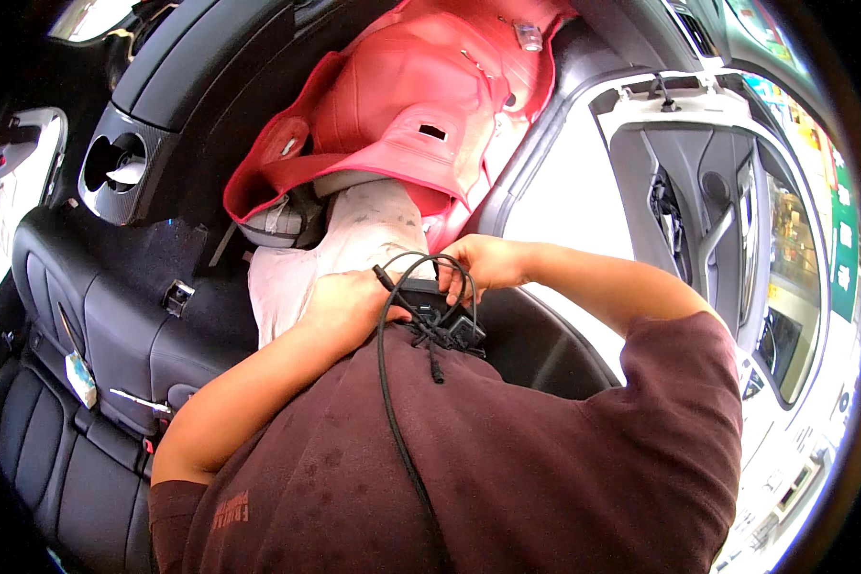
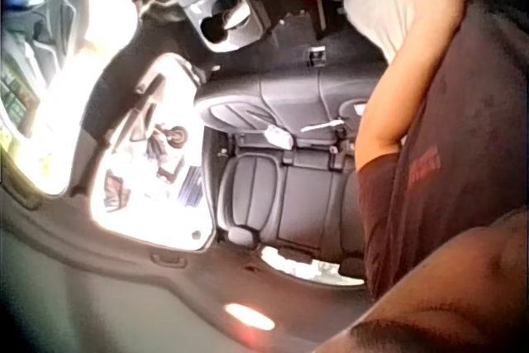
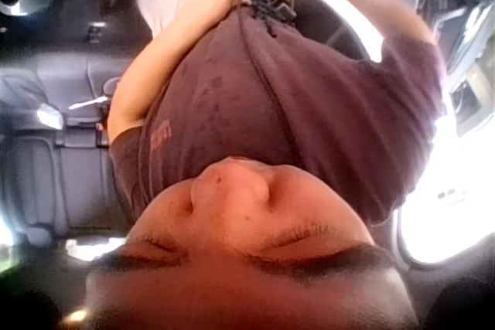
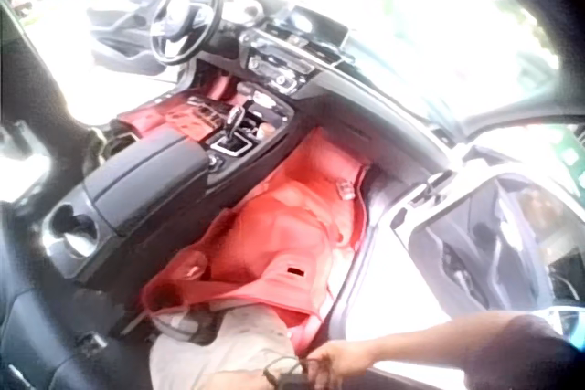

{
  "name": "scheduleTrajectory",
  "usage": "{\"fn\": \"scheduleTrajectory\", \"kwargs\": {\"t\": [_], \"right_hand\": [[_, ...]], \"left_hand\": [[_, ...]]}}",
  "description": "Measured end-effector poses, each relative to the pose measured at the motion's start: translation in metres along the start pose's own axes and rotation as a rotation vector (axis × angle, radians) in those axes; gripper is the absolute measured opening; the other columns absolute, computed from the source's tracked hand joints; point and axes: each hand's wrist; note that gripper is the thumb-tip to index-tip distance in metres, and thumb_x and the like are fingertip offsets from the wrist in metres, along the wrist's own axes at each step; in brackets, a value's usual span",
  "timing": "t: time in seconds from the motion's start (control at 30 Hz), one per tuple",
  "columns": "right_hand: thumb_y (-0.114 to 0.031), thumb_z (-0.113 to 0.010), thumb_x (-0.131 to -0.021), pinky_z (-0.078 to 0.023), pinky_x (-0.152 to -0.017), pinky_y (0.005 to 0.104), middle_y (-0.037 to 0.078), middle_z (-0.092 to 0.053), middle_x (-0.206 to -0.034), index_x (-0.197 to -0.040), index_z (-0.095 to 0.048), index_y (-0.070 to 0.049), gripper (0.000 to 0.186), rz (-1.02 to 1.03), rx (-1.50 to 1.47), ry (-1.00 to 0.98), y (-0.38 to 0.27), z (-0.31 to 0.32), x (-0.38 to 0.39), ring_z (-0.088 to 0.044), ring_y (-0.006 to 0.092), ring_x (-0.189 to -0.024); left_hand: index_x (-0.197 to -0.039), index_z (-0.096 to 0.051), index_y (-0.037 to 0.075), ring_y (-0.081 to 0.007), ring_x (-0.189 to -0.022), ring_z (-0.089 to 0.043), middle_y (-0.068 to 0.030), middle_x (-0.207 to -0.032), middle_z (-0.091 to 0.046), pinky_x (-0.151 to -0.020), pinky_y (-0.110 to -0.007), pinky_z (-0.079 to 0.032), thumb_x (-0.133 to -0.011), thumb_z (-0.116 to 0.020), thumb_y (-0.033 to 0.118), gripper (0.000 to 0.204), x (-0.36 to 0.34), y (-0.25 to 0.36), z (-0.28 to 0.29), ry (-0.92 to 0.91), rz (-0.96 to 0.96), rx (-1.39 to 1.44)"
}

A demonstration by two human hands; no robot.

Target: The person manipulates electronic cables, removes a bracket from a rear seat using a socket wrench, and then uses a power drill to drive a screw into the interior frame near the center console.

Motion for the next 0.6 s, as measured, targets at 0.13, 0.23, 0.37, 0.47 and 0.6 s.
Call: {"fn": "scheduleTrajectory", "kwargs": {"t": [0.13,0.23,0.37,0.47,0.6], "right_hand": [[-0.013,-0.072,-0.101,-0.059,-0.079,0.0310,0.004,-0.076,-0.100,-0.110,-0.073,-0.006,0.012,-0.040,-0.014,-0.070,-0.016,0.023,-0.007,-0.074,0.0153,-0.089],[-0.017,-0.073,-0.104,-0.055,-0.080,0.0291,0.000,-0.075,-0.102,-0.115,-0.076,-0.006,0.017,0.149,0.210,0.056,0.001,0.043,-0.037,-0.067,0.0101,-0.092],[-0.013,-0.071,-0.105,-0.054,-0.101,0.0310,0.005,-0.076,-0.124,-0.132,-0.074,-0.003,0.029,0.212,0.169,-0.026,-0.032,0.013,-0.073,-0.069,0.0133,-0.113],[-0.008,-0.073,-0.103,-0.053,-0.109,0.0331,0.005,-0.073,-0.134,-0.145,-0.067,-0.004,0.043,0.123,0.156,-0.264,-0.029,-0.010,-0.102,-0.068,0.0140,-0.119],[-0.009,-0.076,-0.102,-0.051,-0.105,0.0269,0.003,-0.073,-0.131,-0.146,-0.067,-0.004,0.046,-0.054,0.172,-0.310,-0.060,-0.032,-0.111,-0.067,0.0113,-0.117]], "left_hand": [[-0.108,-0.070,0.011,-0.0296,-0.092,-0.077,-0.0088,-0.102,-0.077,-0.079,-0.044,-0.061,-0.096,-0.074,0.040,0.031,0.023,-0.013,0.003,0.094,-0.151,0.041],[-0.107,-0.073,0.012,-0.0296,-0.089,-0.076,-0.0088,-0.100,-0.077,-0.076,-0.042,-0.061,-0.097,-0.076,0.032,0.023,0.064,-0.033,0.004,0.382,-0.105,0.275],[-0.109,-0.078,0.003,-0.0244,-0.084,-0.076,-0.0129,-0.098,-0.078,-0.076,-0.035,-0.060,-0.097,-0.078,0.013,0.015,0.144,-0.072,-0.016,0.630,0.380,0.597],[-0.108,-0.078,-0.001,-0.0126,-0.080,-0.071,-0.0096,-0.091,-0.078,-0.075,-0.029,-0.056,-0.099,-0.075,0.009,0.014,0.225,-0.084,-0.067,0.787,0.707,0.751],[-0.107,-0.078,0.001,-0.0070,-0.073,-0.061,0.0001,-0.082,-0.071,-0.068,-0.027,-0.051,-0.103,-0.074,0.013,0.014,0.283,-0.082,-0.116,1.017,0.976,0.844]]}}
Point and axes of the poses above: each hand's wrist, its own x-axis away from the middle knuckle, its own z-axis out of the back of the hand, y = z × x
